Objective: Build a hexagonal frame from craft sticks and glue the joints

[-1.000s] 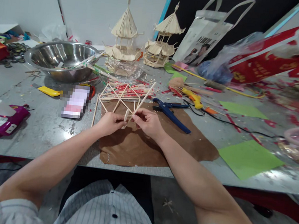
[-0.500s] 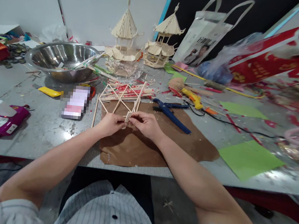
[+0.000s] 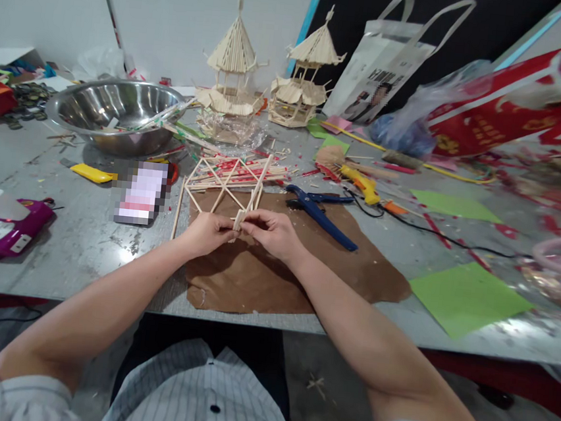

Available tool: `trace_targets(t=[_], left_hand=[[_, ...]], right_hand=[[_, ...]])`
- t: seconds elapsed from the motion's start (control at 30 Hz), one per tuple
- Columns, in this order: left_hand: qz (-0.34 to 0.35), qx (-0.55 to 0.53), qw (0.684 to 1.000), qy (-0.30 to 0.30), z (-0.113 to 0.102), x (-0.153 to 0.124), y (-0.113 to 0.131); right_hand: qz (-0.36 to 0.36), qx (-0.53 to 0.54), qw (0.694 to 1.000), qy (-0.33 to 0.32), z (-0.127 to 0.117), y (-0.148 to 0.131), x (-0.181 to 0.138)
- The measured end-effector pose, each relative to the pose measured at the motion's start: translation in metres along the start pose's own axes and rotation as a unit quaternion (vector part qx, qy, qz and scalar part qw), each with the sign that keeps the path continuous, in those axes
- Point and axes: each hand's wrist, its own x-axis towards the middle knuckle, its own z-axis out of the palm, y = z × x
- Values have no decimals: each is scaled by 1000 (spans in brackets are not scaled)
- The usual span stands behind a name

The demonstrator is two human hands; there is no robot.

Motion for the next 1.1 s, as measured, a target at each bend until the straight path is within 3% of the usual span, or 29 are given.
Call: trace_targets(t=[0.13,0.33,1.1], left_hand=[[7,11,1000,-3,0,0,1],[4,14,1000,0,1,0,2],[7,22,1000,5,3,3,-1]], right_hand=[[39,40,998,-6,4,-5,0],[-11,5,999,36,6,-1,3],[-2,32,999,33,6,0,5]])
